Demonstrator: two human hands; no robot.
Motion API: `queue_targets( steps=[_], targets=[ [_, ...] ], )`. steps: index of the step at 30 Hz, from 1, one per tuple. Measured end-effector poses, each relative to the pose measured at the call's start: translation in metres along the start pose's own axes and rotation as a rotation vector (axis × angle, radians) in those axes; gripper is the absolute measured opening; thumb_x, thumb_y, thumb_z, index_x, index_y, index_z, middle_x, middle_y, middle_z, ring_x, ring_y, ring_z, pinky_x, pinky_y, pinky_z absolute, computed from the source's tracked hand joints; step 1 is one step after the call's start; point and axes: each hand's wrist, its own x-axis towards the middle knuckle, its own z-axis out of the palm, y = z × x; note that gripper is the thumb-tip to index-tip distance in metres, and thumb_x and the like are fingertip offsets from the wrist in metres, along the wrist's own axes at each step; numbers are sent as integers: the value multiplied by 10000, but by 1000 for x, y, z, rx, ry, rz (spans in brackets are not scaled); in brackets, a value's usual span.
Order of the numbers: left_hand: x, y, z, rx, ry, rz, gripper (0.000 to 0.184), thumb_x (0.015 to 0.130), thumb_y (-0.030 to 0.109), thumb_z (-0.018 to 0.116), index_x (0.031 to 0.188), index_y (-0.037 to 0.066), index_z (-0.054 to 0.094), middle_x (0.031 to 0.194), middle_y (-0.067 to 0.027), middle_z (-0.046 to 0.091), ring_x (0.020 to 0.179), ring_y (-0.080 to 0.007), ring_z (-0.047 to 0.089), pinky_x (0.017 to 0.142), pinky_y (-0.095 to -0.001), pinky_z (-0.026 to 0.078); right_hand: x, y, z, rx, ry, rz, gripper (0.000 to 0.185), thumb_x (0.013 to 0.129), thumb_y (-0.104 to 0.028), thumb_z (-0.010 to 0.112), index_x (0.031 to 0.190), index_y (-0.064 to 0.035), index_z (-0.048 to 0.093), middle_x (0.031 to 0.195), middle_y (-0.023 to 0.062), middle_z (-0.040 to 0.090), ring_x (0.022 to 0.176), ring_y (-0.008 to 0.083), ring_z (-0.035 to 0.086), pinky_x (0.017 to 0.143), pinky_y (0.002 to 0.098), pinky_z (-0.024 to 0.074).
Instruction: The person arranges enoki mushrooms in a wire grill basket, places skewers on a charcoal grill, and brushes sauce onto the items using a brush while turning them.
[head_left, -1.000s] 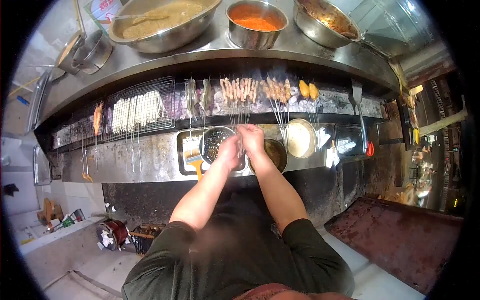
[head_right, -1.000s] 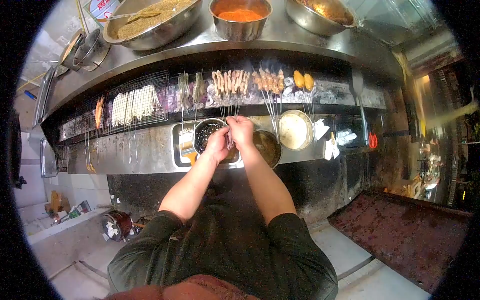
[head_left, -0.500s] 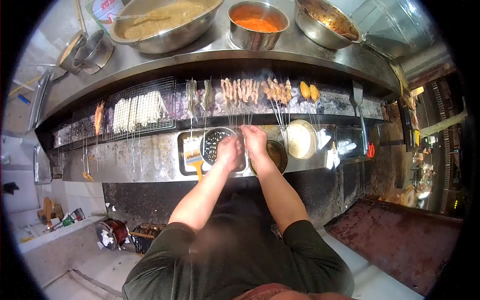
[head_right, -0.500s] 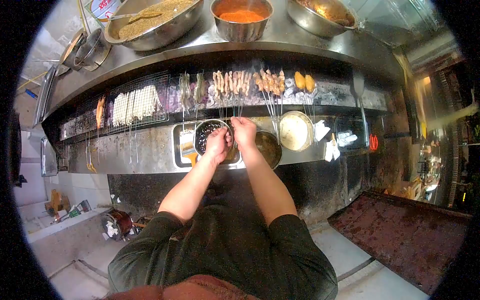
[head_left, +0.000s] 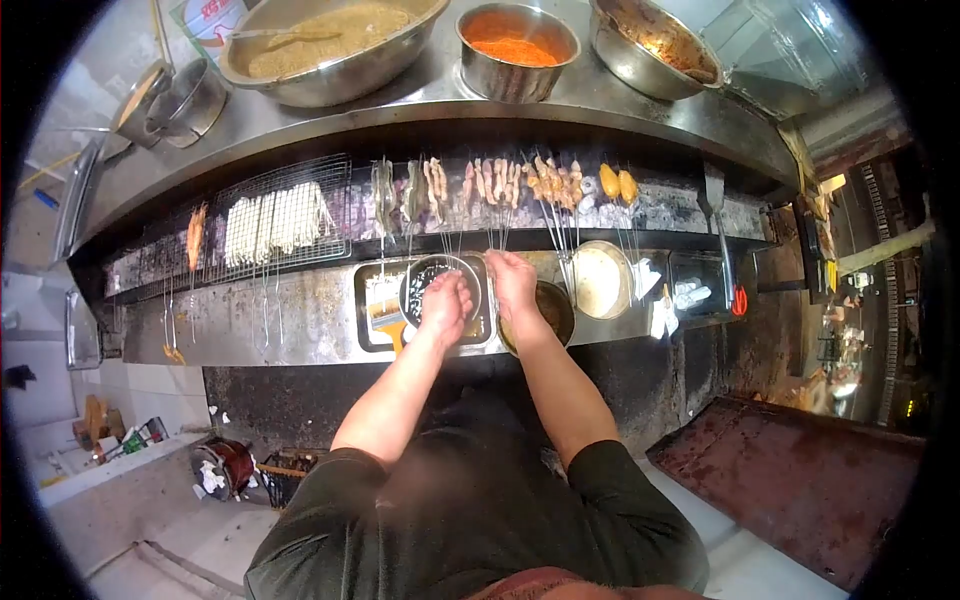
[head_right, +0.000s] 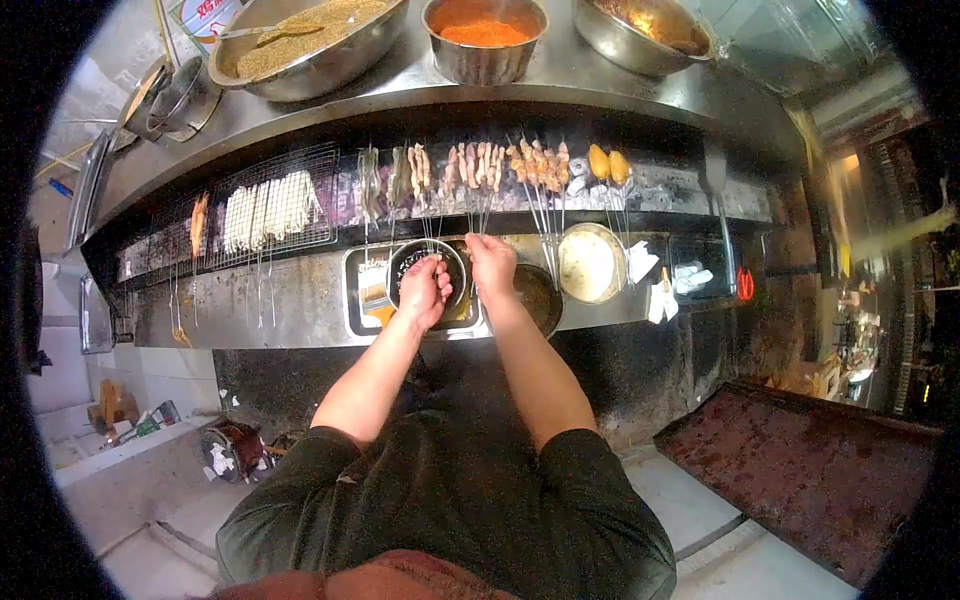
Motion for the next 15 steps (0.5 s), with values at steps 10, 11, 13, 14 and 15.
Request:
queue_targets(
  steps=[10,11,13,14,15],
  targets=[
    [5,-10,11,99,1,40,68,945,114,470,890,88,500,660,29,432,491,-71,359,436,-226,288,-2,4,4,45,-26,19,82,846,-76,663,817,-2,685,709,-18,606,609,58,502,561,209,381],
    [7,-12,11,124,12,55,57,940,114,471,910,82,507,670,26,441,509,-75,385,447,-226,312,-2,3,5,38,-25,18,64,841,-66,665,809,-12,681,713,-12,611,614,61,511,571,207,390],
    [7,-15,15,155,49,45,57,940,115,471,915,80,509,674,24,445,516,-77,394,450,-227,323,-1,4,4,32,-30,25,50,834,-59,667,801,-23,678,717,-8,614,621,64,518,583,205,397],
    [7,-16,16,170,68,40,57,939,115,470,918,80,510,676,24,447,520,-78,399,452,-228,328,-1,5,4,32,-37,33,51,833,-61,668,800,-23,678,717,-10,613,622,64,518,585,205,396],
    [7,-16,18,165,79,46,75,950,122,460,902,86,504,673,24,449,511,-78,395,449,-226,329,-1,4,4,33,-43,41,52,831,-64,669,800,-24,678,716,-11,611,624,63,517,588,204,394]
  ],
)
